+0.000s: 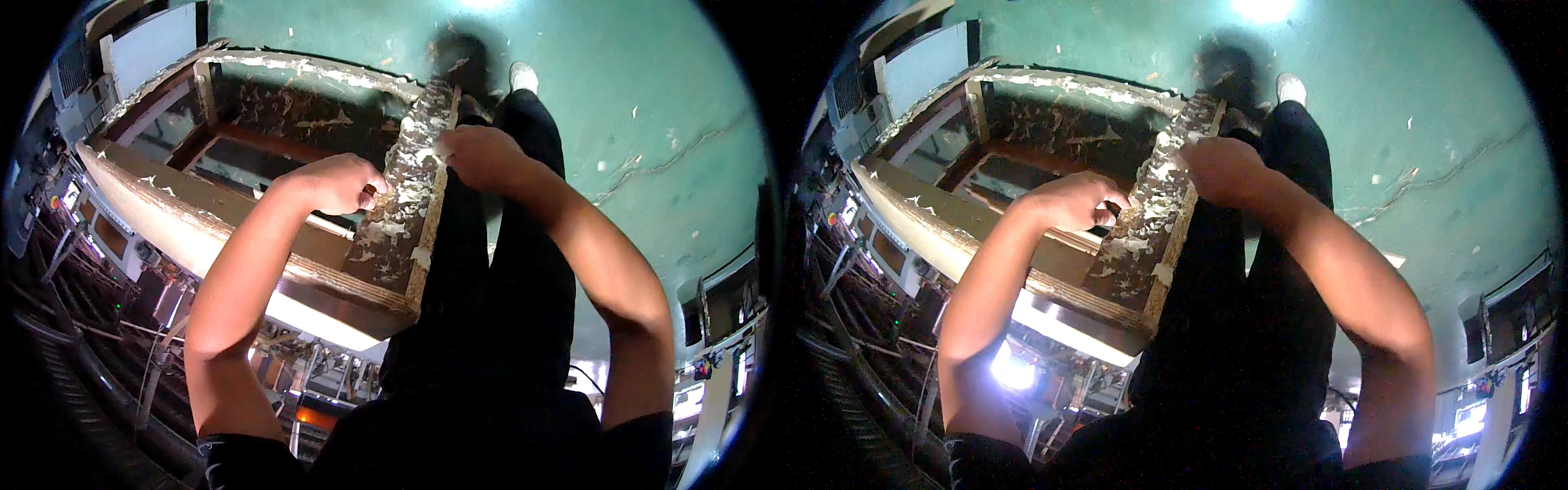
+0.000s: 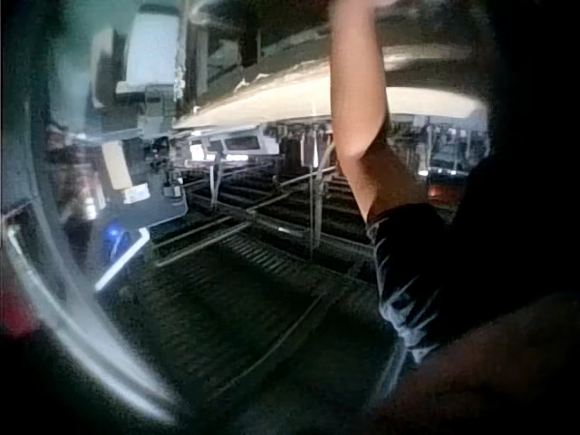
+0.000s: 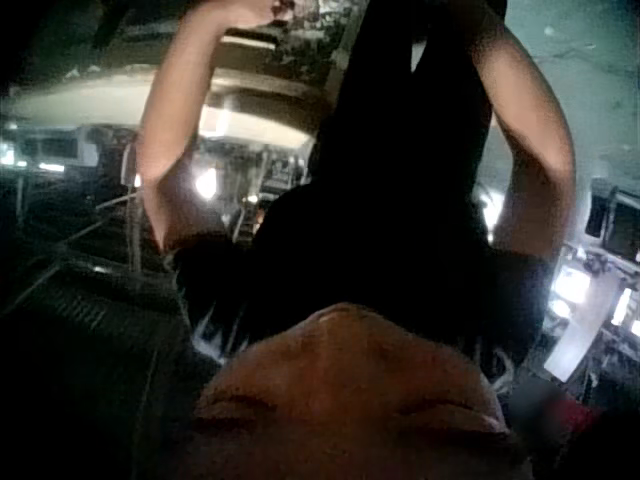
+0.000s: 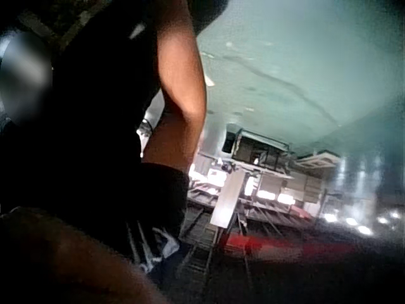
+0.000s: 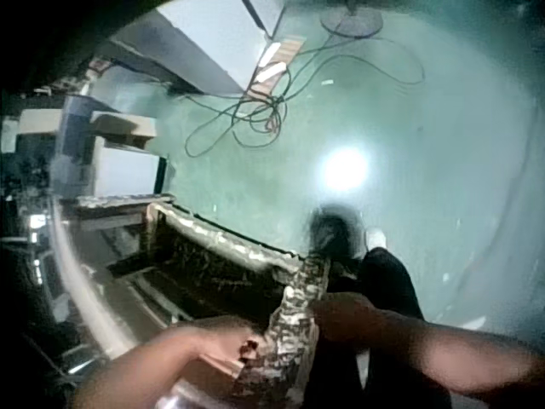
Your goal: The person scrapes adhesive and foam residue from the wooden edge of a furniture frame using a scraper and their hands.
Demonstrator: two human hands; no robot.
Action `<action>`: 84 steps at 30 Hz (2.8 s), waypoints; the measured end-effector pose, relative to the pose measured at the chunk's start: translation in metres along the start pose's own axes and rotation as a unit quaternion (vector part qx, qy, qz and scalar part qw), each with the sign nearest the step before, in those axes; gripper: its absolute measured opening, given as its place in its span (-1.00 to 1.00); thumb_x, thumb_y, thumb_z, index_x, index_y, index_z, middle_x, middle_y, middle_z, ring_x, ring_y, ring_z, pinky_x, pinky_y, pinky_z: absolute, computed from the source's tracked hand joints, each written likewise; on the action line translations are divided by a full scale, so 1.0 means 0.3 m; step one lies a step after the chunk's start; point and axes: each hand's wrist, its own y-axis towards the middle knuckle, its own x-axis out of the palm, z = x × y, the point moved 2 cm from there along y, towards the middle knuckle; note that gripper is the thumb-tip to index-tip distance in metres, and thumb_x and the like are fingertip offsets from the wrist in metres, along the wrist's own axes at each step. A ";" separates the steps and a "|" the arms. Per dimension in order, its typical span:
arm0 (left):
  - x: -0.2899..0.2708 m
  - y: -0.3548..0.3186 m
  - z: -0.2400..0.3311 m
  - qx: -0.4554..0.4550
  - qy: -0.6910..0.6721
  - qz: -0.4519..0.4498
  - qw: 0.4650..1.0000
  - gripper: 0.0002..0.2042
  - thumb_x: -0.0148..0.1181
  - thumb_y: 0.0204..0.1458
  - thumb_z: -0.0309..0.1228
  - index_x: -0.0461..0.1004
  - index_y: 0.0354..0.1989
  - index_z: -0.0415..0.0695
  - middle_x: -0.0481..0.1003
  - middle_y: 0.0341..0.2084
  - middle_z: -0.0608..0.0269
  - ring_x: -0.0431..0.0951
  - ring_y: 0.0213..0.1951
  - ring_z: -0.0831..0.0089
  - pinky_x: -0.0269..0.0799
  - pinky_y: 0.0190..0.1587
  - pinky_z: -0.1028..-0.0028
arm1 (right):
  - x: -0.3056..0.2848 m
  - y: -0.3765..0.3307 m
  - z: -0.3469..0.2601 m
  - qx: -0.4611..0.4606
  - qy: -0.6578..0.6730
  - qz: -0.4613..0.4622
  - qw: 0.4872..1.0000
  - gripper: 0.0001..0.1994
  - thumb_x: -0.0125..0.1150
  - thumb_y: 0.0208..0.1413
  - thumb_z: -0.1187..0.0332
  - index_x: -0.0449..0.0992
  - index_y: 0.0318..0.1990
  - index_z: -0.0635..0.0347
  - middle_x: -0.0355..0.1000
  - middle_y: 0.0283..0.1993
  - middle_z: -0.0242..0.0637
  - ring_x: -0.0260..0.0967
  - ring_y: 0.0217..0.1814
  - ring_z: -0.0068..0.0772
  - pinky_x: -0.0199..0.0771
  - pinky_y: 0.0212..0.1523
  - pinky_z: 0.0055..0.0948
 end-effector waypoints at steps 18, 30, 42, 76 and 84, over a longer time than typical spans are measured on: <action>0.005 -0.012 0.015 -0.021 0.002 -0.108 0.994 -0.69 0.15 -0.19 -0.73 0.63 -0.23 -0.24 0.63 -0.42 0.04 0.63 -0.32 0.16 0.45 -0.23 0.22 | 0.241 0.025 -0.050 0.048 0.171 0.090 0.980 -0.58 0.18 0.18 0.30 0.45 0.18 0.23 0.48 0.13 0.05 0.43 0.19 0.14 0.40 0.23 -0.03; -0.164 -0.261 0.046 0.050 0.036 0.284 0.957 -0.88 0.19 -0.02 -0.54 0.55 -0.29 -0.22 0.58 -0.40 -0.08 0.61 -0.21 -0.08 0.50 -0.13 0.06 | 0.147 0.075 -0.281 -0.191 0.197 0.076 0.958 -0.65 0.18 0.02 0.43 0.59 0.02 0.12 0.53 0.15 -0.18 0.38 0.32 -0.11 0.34 0.30 -0.09; -0.096 -0.289 -0.076 0.067 0.052 0.288 0.954 -0.87 0.27 0.06 -0.42 0.45 -0.30 -0.15 0.53 -0.38 0.03 0.57 -0.21 -0.05 0.46 -0.18 0.08 | 0.083 0.242 -0.384 -0.278 0.257 -0.312 0.871 -0.80 0.27 0.15 0.45 0.62 -0.06 0.19 0.58 -0.07 -0.09 0.50 0.12 -0.01 0.43 0.19 -0.11; -0.152 -0.312 -0.007 0.078 0.121 0.291 0.946 -0.76 0.39 -0.07 -0.32 0.47 -0.27 -0.03 0.54 -0.36 0.22 0.58 -0.23 0.17 0.42 -0.13 0.18 | 0.051 0.209 -0.410 -0.268 0.234 -0.239 0.903 -0.66 0.17 0.04 0.60 0.59 0.00 0.19 0.56 -0.01 -0.04 0.48 0.16 0.06 0.49 0.19 -0.09; -0.168 -0.321 -0.002 0.064 0.032 0.273 0.959 -0.80 0.34 -0.05 -0.38 0.48 -0.27 -0.05 0.54 -0.37 0.20 0.57 -0.26 0.14 0.42 -0.14 0.17 | 0.105 0.224 -0.400 -0.249 0.268 -0.191 0.911 -0.63 0.15 0.01 0.66 0.58 0.00 0.19 0.54 -0.03 -0.06 0.48 0.08 0.03 0.52 0.08 -0.14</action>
